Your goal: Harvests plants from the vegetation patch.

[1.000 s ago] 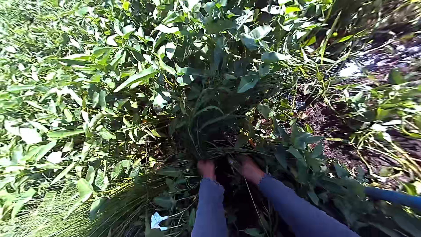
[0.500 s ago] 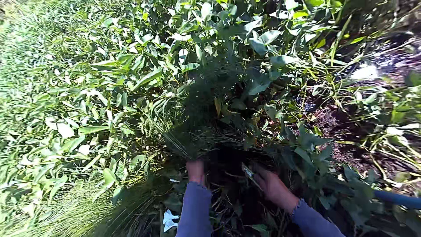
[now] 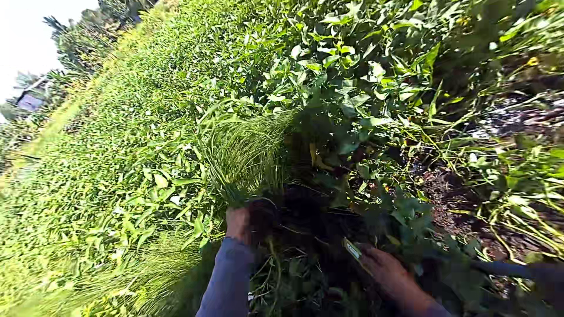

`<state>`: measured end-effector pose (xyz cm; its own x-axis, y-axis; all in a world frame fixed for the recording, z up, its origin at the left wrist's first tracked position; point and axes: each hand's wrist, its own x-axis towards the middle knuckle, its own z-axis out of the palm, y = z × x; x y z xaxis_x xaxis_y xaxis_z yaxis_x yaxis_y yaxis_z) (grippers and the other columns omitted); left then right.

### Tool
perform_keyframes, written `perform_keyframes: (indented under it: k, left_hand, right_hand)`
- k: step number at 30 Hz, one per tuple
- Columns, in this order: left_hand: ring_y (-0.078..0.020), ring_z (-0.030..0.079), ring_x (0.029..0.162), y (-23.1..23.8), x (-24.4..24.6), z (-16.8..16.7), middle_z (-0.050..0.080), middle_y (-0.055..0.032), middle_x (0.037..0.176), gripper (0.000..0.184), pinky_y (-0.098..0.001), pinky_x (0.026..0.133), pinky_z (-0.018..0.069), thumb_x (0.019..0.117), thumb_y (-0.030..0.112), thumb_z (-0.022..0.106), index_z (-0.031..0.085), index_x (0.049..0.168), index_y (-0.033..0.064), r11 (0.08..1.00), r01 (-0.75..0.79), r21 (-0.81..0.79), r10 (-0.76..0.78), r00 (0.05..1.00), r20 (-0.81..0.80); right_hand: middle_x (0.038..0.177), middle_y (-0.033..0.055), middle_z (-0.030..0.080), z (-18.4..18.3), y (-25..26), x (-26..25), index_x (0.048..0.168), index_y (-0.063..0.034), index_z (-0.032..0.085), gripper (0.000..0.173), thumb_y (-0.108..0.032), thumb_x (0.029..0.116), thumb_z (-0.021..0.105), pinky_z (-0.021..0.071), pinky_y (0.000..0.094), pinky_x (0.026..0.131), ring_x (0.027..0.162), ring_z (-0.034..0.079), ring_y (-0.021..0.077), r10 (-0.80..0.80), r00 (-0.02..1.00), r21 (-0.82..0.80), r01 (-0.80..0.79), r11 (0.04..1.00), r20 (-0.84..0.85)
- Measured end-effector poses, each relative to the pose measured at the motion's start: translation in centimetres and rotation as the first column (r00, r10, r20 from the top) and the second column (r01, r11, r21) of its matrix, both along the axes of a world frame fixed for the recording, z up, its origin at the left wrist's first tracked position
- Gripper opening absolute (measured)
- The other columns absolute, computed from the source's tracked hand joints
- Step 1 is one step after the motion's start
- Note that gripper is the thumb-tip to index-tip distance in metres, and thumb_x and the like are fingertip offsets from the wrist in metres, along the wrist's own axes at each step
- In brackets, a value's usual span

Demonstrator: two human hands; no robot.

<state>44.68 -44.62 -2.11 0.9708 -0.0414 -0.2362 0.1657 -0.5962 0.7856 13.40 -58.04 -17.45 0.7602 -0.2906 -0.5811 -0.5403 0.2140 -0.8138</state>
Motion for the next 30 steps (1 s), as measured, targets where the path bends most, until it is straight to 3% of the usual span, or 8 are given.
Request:
perform_keyframes:
  k: [6, 11, 16, 22, 24, 27, 28, 30]
  left_hand:
    - [-0.0259, 0.066, 0.085, 2.7, -0.2, -0.5, 0.068, -0.0191, 0.103, 0.039, -0.0446, 0.072, 0.0566, 0.0952, 0.015, 0.072, 0.059, 0.126, -0.0036, 0.994, -0.065, -0.083, 0.061, 0.997, -0.053]
    - [-0.0275, 0.064, 0.097, 2.5, -1.3, -0.2, 0.067, -0.0192, 0.113, 0.043, -0.0477, 0.082, 0.0547, 0.0946, 0.015, 0.073, 0.057, 0.130, -0.0023, 0.991, -0.068, -0.113, 0.057, 0.993, -0.104]
    - [-0.0258, 0.062, 0.089, -2.1, -0.2, -0.9, 0.066, -0.0180, 0.105, 0.033, -0.0448, 0.078, 0.0540, 0.0941, 0.015, 0.072, 0.063, 0.118, -0.0051, 0.997, -0.052, -0.051, 0.043, 0.985, -0.169]
    - [-0.0387, 0.063, 0.104, -6.2, -0.8, -4.1, 0.065, -0.0265, 0.116, 0.045, -0.0575, 0.086, 0.0540, 0.0907, 0.021, 0.076, 0.061, 0.123, -0.0063, 0.989, -0.142, 0.036, 0.145, 0.987, -0.069]
    - [-0.0411, 0.066, 0.105, -8.1, -3.5, -5.5, 0.067, -0.0277, 0.114, 0.042, -0.0600, 0.088, 0.0545, 0.0926, 0.026, 0.075, 0.065, 0.119, -0.0058, 0.985, -0.135, 0.105, 0.140, 0.989, -0.046]
    - [-0.0392, 0.067, 0.110, -10.1, -7.7, -7.6, 0.069, -0.0261, 0.117, 0.038, -0.0571, 0.092, 0.0552, 0.0985, 0.026, 0.069, 0.065, 0.122, -0.0034, 0.981, -0.066, 0.180, 0.100, 0.978, -0.185]
    - [-0.0376, 0.066, 0.114, -10.4, -8.6, -8.7, 0.068, -0.0251, 0.121, 0.039, -0.0555, 0.097, 0.0538, 0.0998, 0.026, 0.067, 0.064, 0.125, -0.0031, 0.979, -0.029, 0.202, 0.079, 0.966, -0.246]
    - [-0.0360, 0.065, 0.120, -10.5, -9.9, -11.4, 0.067, -0.0240, 0.128, 0.043, -0.0536, 0.101, 0.0525, 0.0996, 0.025, 0.066, 0.062, 0.131, -0.0030, 0.973, 0.037, 0.228, 0.034, 0.953, -0.301]
  right_hand:
    - [0.107, 0.0134, 0.072, 0.0, 0.6, -0.7, 0.148, -0.0151, 0.053, 0.042, -0.025, 0.1072, 0.047, 0.0602, 0.0456, 0.066, 0.074, 0.070, 0.0249, 0.039, 0.999, -0.054, -0.037, 0.998, 0.031]
    - [0.133, 0.0093, 0.068, 1.7, 3.0, 2.4, 0.140, -0.0199, 0.065, 0.039, -0.028, 0.1016, 0.059, 0.0505, 0.0485, 0.108, 0.122, 0.065, 0.0236, 0.243, 0.941, -0.303, -0.167, 0.938, 0.236]
    - [0.131, 0.0162, 0.065, 4.7, 4.7, 9.8, 0.142, -0.0274, 0.063, 0.040, -0.027, 0.1018, 0.059, 0.0521, 0.0573, 0.100, 0.117, 0.065, 0.0348, 0.394, 0.909, -0.510, -0.276, 0.815, 0.137]
    - [0.135, 0.0180, 0.063, 1.3, 10.4, 12.6, 0.142, -0.0186, 0.062, 0.041, -0.025, 0.1014, 0.057, 0.0515, 0.0555, 0.103, 0.120, 0.064, 0.0353, 0.342, 0.932, -0.429, -0.262, 0.865, 0.122]
    - [0.132, 0.0220, 0.064, 0.1, 11.2, 12.4, 0.134, -0.0070, 0.065, 0.038, -0.024, 0.1017, 0.057, 0.0499, 0.0556, 0.105, 0.121, 0.063, 0.0375, 0.295, 0.942, -0.416, -0.208, 0.885, 0.157]
    - [0.147, 0.0248, 0.052, 4.3, 8.6, 11.1, 0.145, 0.0090, 0.047, 0.042, -0.012, 0.1088, 0.045, 0.0351, 0.0384, 0.118, 0.138, 0.049, 0.0276, 0.352, 0.936, -0.069, -0.352, 0.934, -0.013]
    - [0.142, 0.0255, 0.054, 5.3, 7.8, 11.1, 0.141, 0.0130, 0.048, 0.038, -0.004, 0.1068, 0.044, 0.0380, 0.0320, 0.112, 0.130, 0.052, 0.0234, 0.354, 0.932, 0.001, -0.355, 0.935, -0.072]
    - [0.134, 0.0317, 0.057, 7.1, 6.2, 11.0, 0.131, 0.0205, 0.051, 0.033, 0.004, 0.1028, 0.045, 0.0417, 0.0334, 0.107, 0.123, 0.056, 0.0293, 0.472, 0.858, -0.033, -0.488, 0.872, -0.200]
